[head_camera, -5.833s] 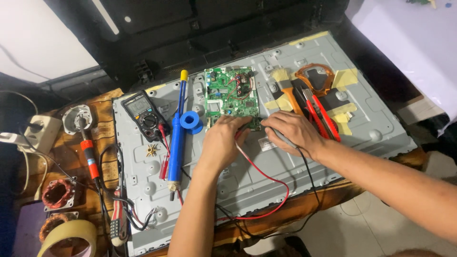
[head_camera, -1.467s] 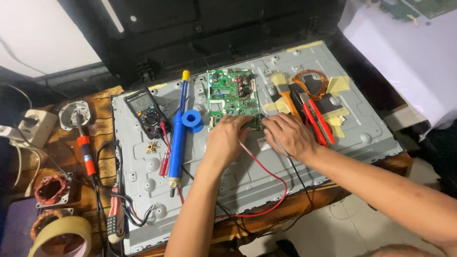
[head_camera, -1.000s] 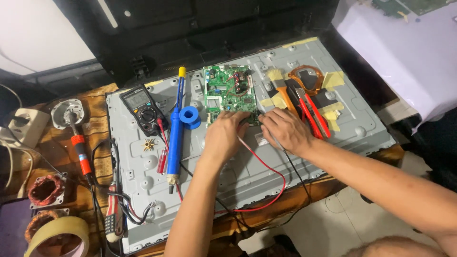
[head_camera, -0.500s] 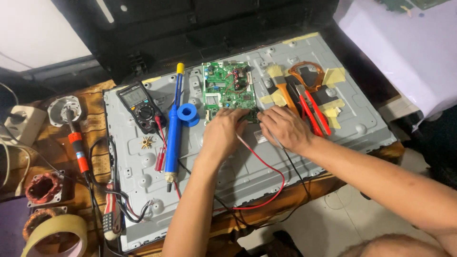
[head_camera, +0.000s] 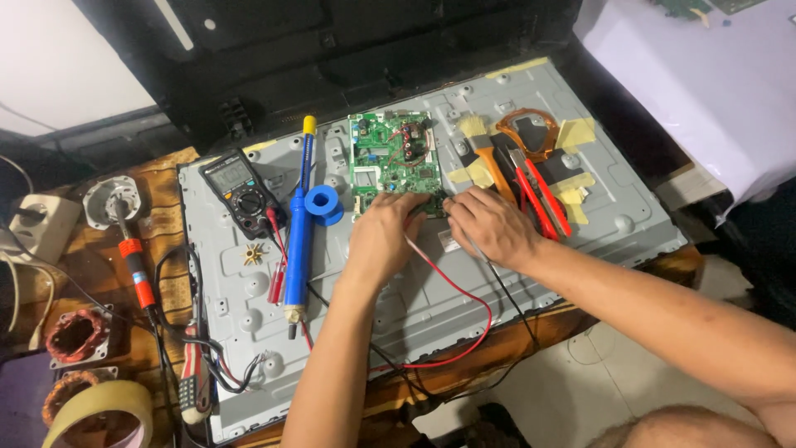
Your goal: Diagnosing and cleaning a television circuit board using a multimeter and a brush
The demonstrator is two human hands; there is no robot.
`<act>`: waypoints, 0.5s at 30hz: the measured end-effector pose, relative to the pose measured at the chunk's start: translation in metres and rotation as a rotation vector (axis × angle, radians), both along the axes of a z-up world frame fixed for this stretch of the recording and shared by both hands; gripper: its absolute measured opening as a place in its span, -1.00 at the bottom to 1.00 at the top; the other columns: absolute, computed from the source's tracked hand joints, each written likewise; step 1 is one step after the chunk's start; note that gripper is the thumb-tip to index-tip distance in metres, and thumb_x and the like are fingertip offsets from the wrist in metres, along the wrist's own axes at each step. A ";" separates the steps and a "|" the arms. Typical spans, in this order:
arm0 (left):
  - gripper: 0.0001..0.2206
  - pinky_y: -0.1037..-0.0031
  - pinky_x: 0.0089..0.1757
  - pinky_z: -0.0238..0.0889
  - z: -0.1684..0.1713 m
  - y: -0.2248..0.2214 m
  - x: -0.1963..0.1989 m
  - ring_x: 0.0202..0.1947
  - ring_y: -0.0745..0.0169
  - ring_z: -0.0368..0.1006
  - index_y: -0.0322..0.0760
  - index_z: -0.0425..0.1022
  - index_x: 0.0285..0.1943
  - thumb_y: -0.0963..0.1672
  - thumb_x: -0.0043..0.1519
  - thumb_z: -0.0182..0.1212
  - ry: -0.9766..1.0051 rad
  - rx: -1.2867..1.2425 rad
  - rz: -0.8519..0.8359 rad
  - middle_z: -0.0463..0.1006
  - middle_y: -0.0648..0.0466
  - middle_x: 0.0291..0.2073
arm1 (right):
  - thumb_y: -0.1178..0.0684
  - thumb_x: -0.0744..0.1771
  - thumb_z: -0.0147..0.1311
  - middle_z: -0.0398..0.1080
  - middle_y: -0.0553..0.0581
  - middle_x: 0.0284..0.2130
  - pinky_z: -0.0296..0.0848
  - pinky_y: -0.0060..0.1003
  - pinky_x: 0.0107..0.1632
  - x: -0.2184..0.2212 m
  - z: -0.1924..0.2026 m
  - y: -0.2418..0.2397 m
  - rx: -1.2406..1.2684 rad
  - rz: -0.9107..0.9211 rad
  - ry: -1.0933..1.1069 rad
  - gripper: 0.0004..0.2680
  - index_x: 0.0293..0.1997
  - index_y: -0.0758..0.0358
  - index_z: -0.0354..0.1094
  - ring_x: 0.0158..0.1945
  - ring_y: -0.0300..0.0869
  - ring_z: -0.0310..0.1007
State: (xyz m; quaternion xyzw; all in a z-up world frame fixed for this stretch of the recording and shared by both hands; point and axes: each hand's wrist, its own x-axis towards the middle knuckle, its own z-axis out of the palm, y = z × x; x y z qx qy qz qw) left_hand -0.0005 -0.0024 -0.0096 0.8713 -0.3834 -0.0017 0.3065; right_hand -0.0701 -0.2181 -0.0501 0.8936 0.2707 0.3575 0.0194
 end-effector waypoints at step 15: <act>-0.77 0.14 -0.07 0.49 0.003 0.000 -0.002 0.04 -0.07 0.55 -0.10 0.60 0.08 -0.11 0.25 0.25 -0.015 -0.026 0.002 0.66 -0.06 -0.22 | 0.15 0.37 -0.05 0.34 0.16 -0.38 0.50 -0.22 -0.14 0.000 -0.009 -0.003 0.019 0.014 0.001 -0.90 -0.26 0.32 0.38 -0.22 -0.02 0.46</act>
